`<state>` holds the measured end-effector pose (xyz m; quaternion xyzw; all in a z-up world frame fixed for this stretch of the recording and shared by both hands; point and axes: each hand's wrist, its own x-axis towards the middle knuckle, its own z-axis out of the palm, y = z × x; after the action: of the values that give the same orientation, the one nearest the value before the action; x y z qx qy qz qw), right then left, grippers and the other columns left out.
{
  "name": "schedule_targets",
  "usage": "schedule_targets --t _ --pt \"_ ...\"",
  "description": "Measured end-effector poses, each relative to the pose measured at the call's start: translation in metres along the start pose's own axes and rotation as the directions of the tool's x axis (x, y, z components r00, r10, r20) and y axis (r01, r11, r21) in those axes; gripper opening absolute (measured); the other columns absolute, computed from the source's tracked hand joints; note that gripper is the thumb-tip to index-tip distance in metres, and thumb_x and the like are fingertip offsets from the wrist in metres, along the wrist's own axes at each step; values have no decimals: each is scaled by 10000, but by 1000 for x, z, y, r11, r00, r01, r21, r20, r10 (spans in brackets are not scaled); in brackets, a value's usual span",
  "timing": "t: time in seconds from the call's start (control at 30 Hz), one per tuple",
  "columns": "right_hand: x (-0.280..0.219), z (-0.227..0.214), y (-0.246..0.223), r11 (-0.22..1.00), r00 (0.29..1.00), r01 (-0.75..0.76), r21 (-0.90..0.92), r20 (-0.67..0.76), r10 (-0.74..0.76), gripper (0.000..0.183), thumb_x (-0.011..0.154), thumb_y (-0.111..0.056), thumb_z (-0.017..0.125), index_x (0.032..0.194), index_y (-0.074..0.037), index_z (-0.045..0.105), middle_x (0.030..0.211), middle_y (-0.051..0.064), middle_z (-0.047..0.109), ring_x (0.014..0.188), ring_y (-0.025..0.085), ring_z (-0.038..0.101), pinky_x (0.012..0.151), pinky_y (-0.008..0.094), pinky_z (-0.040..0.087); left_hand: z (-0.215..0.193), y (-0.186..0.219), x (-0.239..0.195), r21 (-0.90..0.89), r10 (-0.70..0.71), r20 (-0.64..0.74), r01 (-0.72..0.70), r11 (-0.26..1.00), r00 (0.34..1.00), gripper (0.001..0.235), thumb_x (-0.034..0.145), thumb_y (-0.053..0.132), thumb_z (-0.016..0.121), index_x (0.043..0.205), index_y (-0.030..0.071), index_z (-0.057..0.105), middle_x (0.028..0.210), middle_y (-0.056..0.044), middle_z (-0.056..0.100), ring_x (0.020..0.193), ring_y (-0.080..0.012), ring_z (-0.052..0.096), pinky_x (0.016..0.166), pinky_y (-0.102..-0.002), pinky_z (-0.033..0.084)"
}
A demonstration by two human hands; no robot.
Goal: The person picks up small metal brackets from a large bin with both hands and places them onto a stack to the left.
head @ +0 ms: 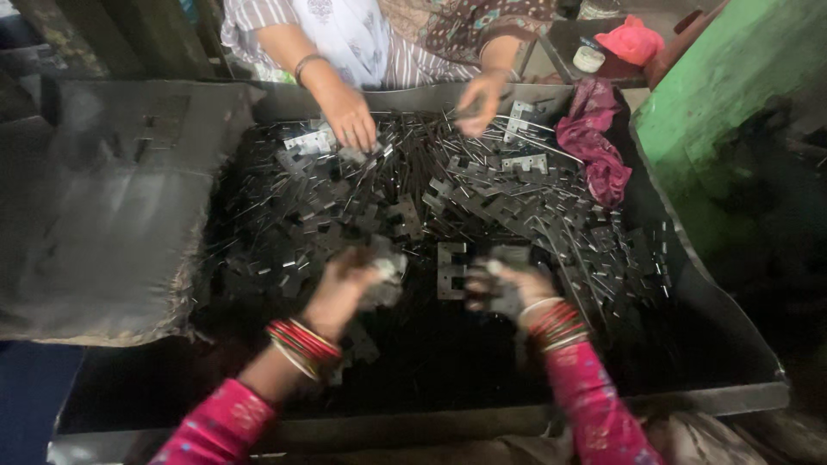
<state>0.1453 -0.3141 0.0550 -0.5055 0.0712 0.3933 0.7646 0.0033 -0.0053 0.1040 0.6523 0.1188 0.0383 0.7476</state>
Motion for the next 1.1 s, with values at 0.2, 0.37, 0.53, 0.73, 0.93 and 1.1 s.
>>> schedule_targets --t 0.2,0.37,0.53,0.73,0.93,1.1 --pt "16 65 96 912 973 232 -338 81 -217 422 952 -397 645 1259 -118 721 1288 15 737 1165 118 662 976 277 503 56 -45 -44 528 -24 19 11 849 1000 511 855 198 737 1313 44 570 1095 -178 735 1040 -295 714 894 -381 560" --pt "23 51 72 359 888 400 -843 261 -378 346 937 -369 730 1167 -112 757 1141 132 754 1061 274 699 902 403 538 25 -27 -28 578 145 -6 -114 808 989 291 858 75 605 1136 29 678 936 -183 771 862 -330 779 756 -411 603" --pt "44 35 50 -506 914 -132 -852 93 -395 621 726 -388 838 1260 -159 619 1178 173 612 1098 391 608 788 495 591 -10 50 -36 948 631 27 -220 230 775 426 818 61 662 1239 17 623 755 -180 693 690 -389 682 625 -511 534" --pt "73 -1 65 -640 862 -108 -761 249 -441 355 837 -266 670 1169 -147 639 1116 85 662 1104 314 665 791 462 617 -131 99 -32 915 592 -245 385 -121 768 223 871 139 614 1087 86 636 838 -132 719 780 -322 723 661 -457 566" --pt "55 14 58 -634 805 -62 -771 337 -489 169 870 -242 657 1005 -156 712 1047 58 711 960 292 724 731 464 606 -226 80 -33 751 684 -436 655 -81 584 313 989 177 569 1284 103 644 1075 -150 742 1017 -364 695 833 -536 513" --pt "7 40 23 -494 599 22 -869 406 -690 289 839 -323 725 1053 -129 714 1009 110 722 847 339 710 806 494 563 -138 78 -21 781 884 -45 568 -259 466 433 845 352 606 1207 115 624 1177 -105 749 1131 -290 702 900 -526 508"
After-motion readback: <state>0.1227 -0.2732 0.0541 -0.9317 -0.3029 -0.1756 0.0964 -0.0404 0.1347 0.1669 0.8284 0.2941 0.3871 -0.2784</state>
